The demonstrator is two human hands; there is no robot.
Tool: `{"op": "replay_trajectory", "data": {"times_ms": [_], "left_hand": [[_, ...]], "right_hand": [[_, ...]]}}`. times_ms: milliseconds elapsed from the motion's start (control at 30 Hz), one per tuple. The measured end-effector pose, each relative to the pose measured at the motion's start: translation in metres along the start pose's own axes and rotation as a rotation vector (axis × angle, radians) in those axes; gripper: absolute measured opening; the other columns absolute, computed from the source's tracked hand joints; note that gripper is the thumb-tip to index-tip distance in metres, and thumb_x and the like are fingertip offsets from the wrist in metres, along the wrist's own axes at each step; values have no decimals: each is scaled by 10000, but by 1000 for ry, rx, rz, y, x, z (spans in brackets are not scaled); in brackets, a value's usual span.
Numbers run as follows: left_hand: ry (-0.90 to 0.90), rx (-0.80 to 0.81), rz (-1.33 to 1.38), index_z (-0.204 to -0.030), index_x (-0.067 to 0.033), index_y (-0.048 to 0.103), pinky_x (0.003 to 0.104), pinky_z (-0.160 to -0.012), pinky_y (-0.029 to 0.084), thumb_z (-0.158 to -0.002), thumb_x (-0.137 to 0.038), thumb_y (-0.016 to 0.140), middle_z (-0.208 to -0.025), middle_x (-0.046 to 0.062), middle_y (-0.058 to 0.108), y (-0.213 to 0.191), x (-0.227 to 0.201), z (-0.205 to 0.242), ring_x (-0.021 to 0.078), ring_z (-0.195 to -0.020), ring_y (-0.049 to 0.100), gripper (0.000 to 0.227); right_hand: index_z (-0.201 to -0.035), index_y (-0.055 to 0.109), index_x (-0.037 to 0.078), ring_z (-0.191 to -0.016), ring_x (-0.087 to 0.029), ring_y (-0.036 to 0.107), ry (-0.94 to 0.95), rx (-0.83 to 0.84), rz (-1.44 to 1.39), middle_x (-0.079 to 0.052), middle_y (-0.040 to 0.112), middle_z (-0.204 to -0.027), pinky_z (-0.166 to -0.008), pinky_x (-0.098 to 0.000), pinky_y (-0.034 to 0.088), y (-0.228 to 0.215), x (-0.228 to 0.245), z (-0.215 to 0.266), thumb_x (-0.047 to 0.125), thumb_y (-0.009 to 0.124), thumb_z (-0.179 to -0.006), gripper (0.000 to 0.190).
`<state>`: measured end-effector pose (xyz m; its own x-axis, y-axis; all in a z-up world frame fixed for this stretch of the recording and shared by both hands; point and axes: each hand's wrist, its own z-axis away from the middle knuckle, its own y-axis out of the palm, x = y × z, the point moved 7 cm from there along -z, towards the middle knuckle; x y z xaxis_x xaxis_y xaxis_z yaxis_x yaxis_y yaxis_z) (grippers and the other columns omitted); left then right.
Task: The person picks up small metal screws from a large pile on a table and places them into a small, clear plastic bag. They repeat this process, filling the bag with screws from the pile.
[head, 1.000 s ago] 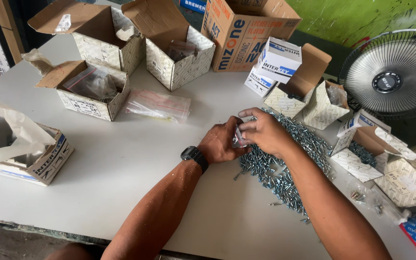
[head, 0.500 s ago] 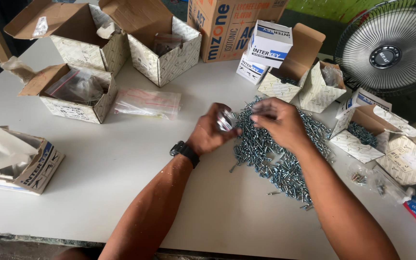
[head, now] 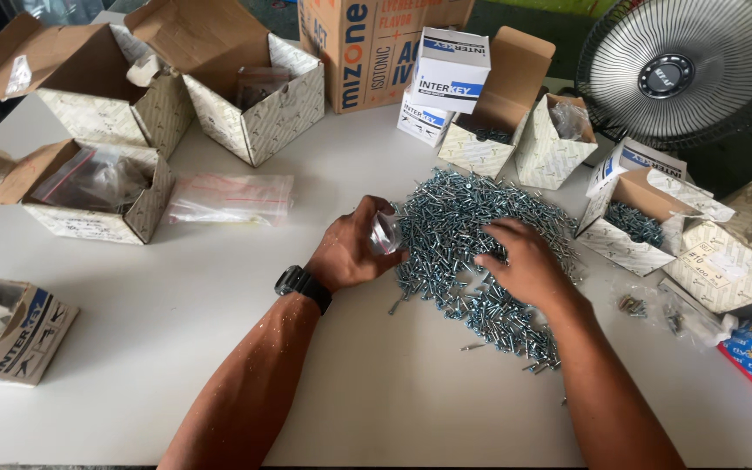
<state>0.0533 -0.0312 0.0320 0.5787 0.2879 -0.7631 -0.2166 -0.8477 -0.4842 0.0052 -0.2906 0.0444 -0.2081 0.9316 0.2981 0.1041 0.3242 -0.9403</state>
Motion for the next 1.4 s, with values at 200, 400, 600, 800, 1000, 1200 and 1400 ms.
{"op": "replay_trajectory", "data": {"times_ms": [200, 400, 600, 800, 1000, 1200, 1400], "left_hand": [[33, 40, -11, -1202, -109, 485, 591, -801, 577, -763, -307, 813, -942, 242, 734, 2, -4, 0, 501, -895, 724, 582], [59, 46, -5, -1197, -87, 496, 605, -784, 576, -770, -301, 817, -934, 254, 729, 2, -6, -2, 512, -887, 720, 575], [105, 25, -7, -1177, -61, 511, 602, -767, 586, -770, -256, 824, -928, 257, 724, 3, -8, 0, 509, -858, 727, 549], [111, 17, -2, -1180, -49, 513, 620, -759, 583, -768, -246, 838, -915, 256, 722, 1, -10, 1, 515, -845, 723, 560], [59, 16, 3, -1183, -62, 527, 598, -776, 581, -759, -291, 851, -920, 240, 728, 3, -4, 2, 509, -858, 724, 581], [22, 23, -4, -1194, -77, 526, 604, -786, 575, -749, -321, 862, -930, 236, 726, 3, -5, 2, 504, -870, 721, 608], [63, 8, 0, -1187, -68, 534, 595, -784, 586, -753, -288, 849, -930, 237, 727, 3, -4, 3, 497, -869, 726, 579]], "right_hand": [[-1323, 681, 75, -1264, -365, 599, -5, 27, 12, -164, 651, -1295, -1056, -487, 494, 18, -10, 1, 141, 684, -936, 392], [-1091, 789, 89, -1115, -324, 704, -124, -84, -225, -123, 762, -1087, -956, -445, 557, 12, -6, 10, 69, 745, -883, 213], [-991, 808, 73, -957, -249, 757, 57, -327, -600, -132, 789, -978, -819, -365, 618, -8, -16, 23, -32, 776, -849, 179], [-1090, 756, 3, -917, -174, 717, 174, -424, -931, -171, 768, -994, -833, -329, 609, 16, -58, 19, -40, 752, -889, 206], [-1087, 740, -9, -965, -228, 728, 301, -470, -1100, -197, 749, -1062, -859, -350, 627, 24, -65, 18, -68, 718, -899, 198], [-1154, 695, -11, -1013, -252, 741, 331, -482, -1240, -198, 742, -1107, -895, -379, 639, 15, -58, 25, -83, 729, -872, 293], [-1134, 703, -6, -973, -260, 754, 342, -476, -1259, -198, 743, -1078, -881, -386, 646, 20, -60, 23, -99, 717, -870, 281]]}}
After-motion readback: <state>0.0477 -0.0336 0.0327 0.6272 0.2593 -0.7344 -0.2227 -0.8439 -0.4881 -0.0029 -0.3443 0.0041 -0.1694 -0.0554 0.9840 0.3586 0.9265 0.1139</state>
